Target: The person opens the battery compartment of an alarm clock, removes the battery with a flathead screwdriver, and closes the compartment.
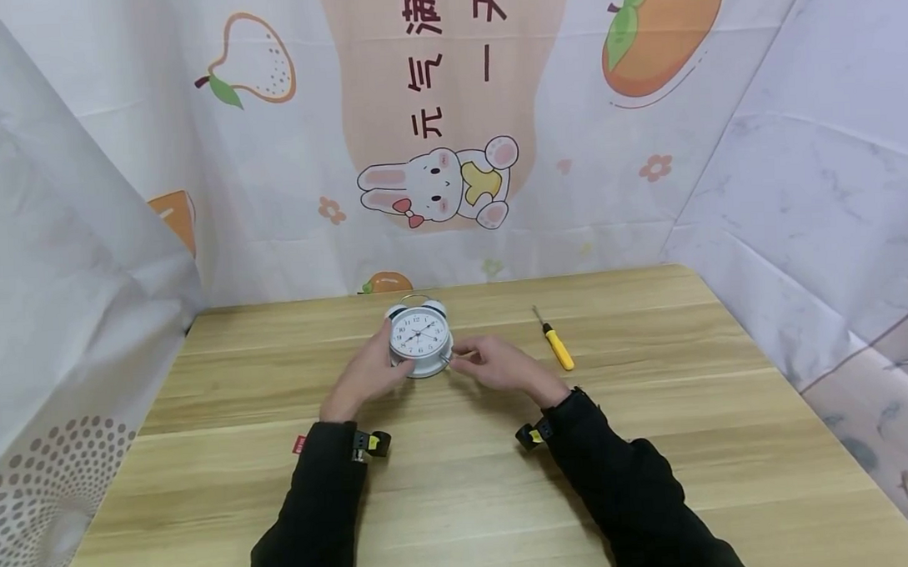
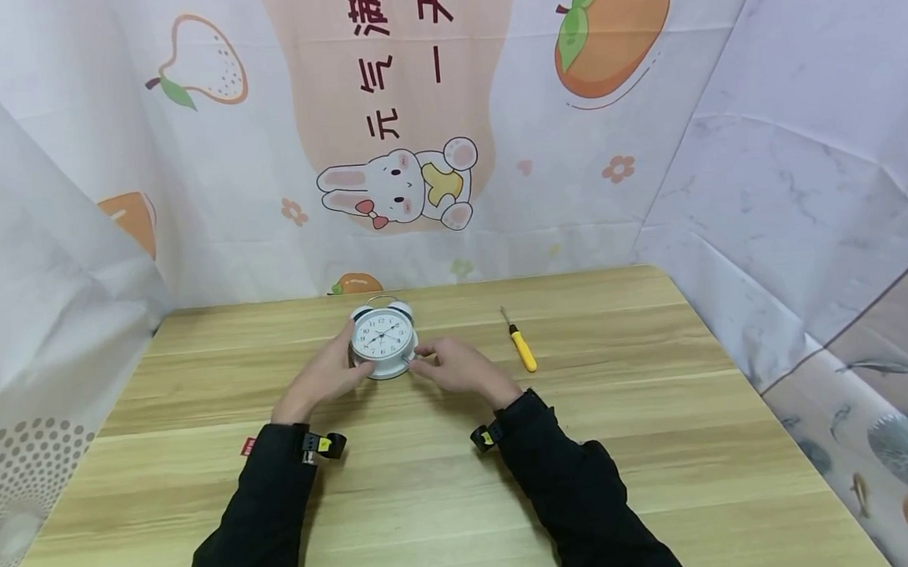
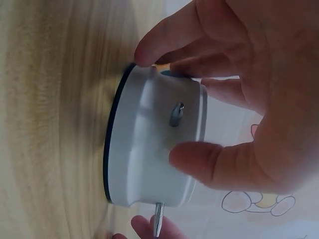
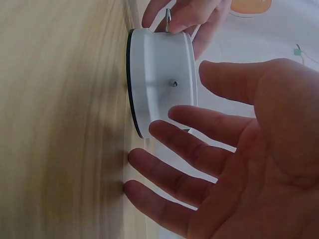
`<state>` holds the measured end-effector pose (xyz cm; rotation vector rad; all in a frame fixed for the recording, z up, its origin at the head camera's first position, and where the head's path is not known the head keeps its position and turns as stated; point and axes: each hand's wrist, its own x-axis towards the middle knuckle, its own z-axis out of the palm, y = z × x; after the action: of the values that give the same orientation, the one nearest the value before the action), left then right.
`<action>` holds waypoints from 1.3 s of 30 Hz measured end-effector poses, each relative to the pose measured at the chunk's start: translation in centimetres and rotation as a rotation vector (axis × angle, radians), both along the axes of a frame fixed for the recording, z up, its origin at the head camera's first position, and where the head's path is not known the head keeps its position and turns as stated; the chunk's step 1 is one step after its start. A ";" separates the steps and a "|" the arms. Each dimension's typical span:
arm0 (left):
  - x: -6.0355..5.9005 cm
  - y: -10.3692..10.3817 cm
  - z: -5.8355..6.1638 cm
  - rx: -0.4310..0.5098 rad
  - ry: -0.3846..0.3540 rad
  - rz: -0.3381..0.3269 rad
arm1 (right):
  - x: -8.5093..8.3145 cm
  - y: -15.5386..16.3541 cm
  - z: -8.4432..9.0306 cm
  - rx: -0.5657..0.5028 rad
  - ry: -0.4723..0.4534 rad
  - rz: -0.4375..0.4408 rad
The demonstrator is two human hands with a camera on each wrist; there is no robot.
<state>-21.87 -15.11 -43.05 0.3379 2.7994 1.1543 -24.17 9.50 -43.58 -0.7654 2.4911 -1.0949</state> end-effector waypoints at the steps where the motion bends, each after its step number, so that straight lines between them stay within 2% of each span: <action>1: 0.0 0.0 0.0 -0.006 -0.014 0.008 | 0.0 0.0 0.0 0.006 0.003 0.009; 8: 0.0 0.3 -0.2 -0.050 -0.032 0.049 | -0.3 0.4 -0.1 0.043 0.043 0.050; 12: 0.2 0.5 -0.2 -0.053 -0.028 0.009 | -0.5 0.7 -0.3 0.064 0.076 0.088; 17: 0.3 0.9 -0.3 -0.040 -0.034 -0.042 | -0.4 1.4 0.2 0.116 0.048 0.052; 22: 0.1 1.3 -0.4 0.010 -0.039 -0.078 | -0.6 2.4 0.7 0.152 0.028 0.068; 27: 0.2 1.6 -0.6 0.053 -0.046 -0.135 | -0.8 3.3 1.0 0.118 -0.025 0.057; 30: 0.3 1.6 -0.5 0.084 -0.075 -0.174 | -0.8 3.6 1.0 0.086 -0.090 0.011; 33: 0.4 1.5 -0.5 0.135 -0.112 -0.215 | -0.8 3.8 0.9 0.051 -0.139 0.001; 36: 0.5 1.3 -0.4 0.156 -0.131 -0.242 | -1.1 3.8 0.7 0.004 -0.143 0.032; 39: 0.5 1.1 -0.4 0.152 -0.142 -0.245 | -1.3 3.5 0.4 -0.031 -0.107 0.079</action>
<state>-21.42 -13.98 -43.45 0.5692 2.4733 1.2786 -25.50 13.03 -43.18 -0.7856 2.3399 -1.1187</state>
